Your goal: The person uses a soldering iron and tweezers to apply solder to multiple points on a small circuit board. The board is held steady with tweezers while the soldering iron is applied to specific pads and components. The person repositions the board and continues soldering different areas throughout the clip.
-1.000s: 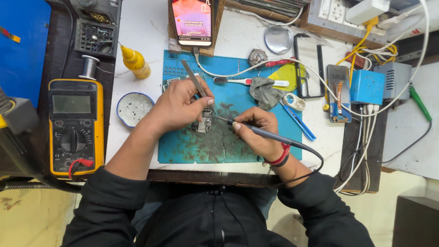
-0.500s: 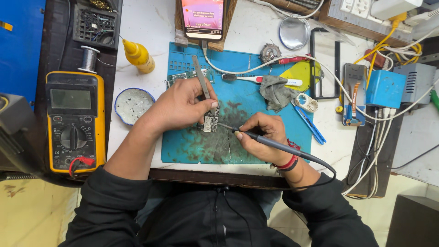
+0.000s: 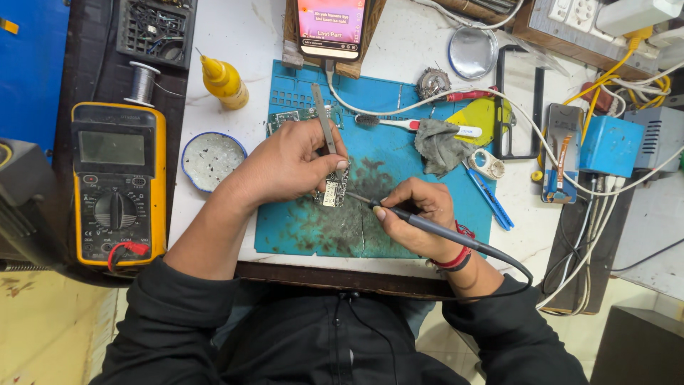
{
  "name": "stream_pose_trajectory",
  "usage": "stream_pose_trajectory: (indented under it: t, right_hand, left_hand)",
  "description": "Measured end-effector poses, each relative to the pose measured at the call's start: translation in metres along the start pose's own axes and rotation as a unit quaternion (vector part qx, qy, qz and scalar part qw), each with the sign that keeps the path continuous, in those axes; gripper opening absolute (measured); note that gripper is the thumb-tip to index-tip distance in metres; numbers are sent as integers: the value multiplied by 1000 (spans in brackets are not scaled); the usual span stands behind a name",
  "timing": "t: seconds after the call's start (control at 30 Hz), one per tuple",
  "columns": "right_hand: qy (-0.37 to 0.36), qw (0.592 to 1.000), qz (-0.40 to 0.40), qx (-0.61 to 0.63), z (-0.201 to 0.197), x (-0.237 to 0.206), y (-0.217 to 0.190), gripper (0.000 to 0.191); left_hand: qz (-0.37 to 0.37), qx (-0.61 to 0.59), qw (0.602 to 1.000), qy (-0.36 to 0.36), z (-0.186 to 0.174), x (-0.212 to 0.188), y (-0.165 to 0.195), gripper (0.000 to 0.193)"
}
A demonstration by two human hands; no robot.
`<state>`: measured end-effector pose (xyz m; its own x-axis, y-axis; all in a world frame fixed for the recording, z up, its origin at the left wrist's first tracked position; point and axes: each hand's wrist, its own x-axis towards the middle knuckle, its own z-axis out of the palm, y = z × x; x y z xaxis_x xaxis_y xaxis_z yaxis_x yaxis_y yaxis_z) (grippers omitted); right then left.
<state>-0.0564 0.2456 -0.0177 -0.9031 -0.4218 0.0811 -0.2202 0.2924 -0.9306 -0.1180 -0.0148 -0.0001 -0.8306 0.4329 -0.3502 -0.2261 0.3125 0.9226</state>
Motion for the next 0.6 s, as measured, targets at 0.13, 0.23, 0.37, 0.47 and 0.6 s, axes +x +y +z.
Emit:
stream_pose_trajectory:
  t: [0.13, 0.23, 0.37, 0.47, 0.6]
  right_hand:
    - [-7, 1000, -1, 16, 0, 1, 0, 15]
    - [-5, 1000, 4, 11, 0, 1, 0, 15]
    - [-7, 1000, -1, 11, 0, 1, 0, 15]
    - [-9, 1000, -4, 23, 0, 1, 0, 15]
    - [-16, 1000, -12, 23, 0, 2, 0, 15]
  left_hand:
    - [0, 5, 1000, -4, 0, 2, -1, 14]
    - [-3, -8, 1000, -9, 0, 3, -1, 14]
    - [-11, -12, 1000, -8, 0, 2, -1, 15]
    - [-12, -10, 1000, -9, 0, 2, 0, 15]
    - [-27, -1, 1000, -9, 0, 4, -1, 15]
